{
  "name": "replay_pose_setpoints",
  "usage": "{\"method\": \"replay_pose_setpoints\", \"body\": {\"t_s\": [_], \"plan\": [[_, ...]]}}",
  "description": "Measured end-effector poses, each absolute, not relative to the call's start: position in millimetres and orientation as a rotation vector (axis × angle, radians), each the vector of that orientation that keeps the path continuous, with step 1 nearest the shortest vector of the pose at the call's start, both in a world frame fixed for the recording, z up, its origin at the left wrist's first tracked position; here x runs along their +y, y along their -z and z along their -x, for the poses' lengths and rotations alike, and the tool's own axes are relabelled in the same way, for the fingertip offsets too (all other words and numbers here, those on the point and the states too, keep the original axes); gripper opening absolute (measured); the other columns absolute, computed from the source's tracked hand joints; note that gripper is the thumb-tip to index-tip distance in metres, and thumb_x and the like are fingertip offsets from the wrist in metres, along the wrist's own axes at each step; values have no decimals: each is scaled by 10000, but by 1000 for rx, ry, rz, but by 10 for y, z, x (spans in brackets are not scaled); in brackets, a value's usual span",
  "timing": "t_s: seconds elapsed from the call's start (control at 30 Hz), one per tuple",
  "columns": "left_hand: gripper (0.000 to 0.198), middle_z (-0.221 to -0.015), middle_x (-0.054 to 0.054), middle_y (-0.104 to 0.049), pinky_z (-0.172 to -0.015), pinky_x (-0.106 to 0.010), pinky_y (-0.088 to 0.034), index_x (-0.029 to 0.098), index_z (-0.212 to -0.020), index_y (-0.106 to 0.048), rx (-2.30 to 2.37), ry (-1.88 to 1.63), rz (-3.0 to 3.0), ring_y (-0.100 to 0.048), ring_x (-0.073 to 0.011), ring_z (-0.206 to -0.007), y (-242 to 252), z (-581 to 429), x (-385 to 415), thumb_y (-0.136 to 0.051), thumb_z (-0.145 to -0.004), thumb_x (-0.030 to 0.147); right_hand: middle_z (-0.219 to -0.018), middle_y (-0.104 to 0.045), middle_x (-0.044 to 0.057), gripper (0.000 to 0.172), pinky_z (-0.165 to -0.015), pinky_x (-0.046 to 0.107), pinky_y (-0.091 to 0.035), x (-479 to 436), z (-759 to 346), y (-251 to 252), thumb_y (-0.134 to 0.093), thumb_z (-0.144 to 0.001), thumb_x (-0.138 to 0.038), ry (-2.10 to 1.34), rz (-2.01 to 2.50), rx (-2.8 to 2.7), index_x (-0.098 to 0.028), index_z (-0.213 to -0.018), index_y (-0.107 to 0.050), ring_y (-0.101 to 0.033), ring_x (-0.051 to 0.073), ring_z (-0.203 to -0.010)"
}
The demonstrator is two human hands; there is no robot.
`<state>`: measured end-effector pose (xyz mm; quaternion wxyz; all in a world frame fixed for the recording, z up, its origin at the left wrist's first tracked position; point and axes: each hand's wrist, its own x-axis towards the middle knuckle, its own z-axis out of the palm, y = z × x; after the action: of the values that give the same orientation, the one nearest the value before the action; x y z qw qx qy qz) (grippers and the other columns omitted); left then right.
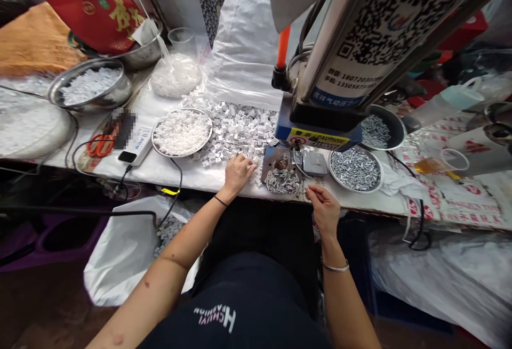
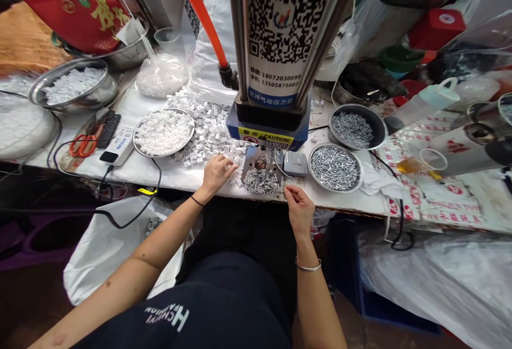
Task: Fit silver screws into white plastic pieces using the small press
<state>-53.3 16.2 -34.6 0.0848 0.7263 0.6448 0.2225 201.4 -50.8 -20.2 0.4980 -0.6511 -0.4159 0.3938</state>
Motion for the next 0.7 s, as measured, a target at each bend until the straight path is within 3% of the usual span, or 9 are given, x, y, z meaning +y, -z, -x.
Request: {"method": "replay_pose_setpoints", "body": {"t_s": [0.13, 0.47, 0.57, 0.7], "plan": [[270, -886, -103, -601, -772, -351, -377, 162, -788, -660, 1946, -426, -2235, -513, -238, -871, 359, 450, 110, -492, -874, 355, -745, -702, 21, 282, -729, 313, -537, -534, -1970, 208, -714, -681, -403, -972, 1559, -1006, -182, -856, -691, -656, 159, -693], [152, -886, -96, -666, -744, -339, -407, 161, -908, -657, 1875, -517, -2280, -560, -225, -833, 440, 442, 112, -523, -850, 204, -752, -699, 21, 303, -708, 310, -535, -581, -1963, 151, -733, -661, -389, -944, 1532, -882, -175, -865, -666, -654, 155, -682], [159, -860, -85, -688, -754, -345, -433, 173, -852, -684, 1836, -726, -2235, -589, -214, -814, 393, 468, 135, -527, -855, 201, -762, -699, 22, 289, -716, 309, -535, -598, -1971, 124, -735, -664, -379, -935, 1515, -868, -175, -857, -668, -656, 155, -694], [147, -898, -78, -709, -778, -319, -485, 174, -879, -699, 1596, -1255, -1986, -635, -185, -846, 169, 328, 211, -582, -838, 252, -762, -700, 17, 297, -724, 315, -540, -597, -1946, 104, -744, -662, -371, -935, 1491, -840, -178, -875, -668, -662, 156, -694]]}}
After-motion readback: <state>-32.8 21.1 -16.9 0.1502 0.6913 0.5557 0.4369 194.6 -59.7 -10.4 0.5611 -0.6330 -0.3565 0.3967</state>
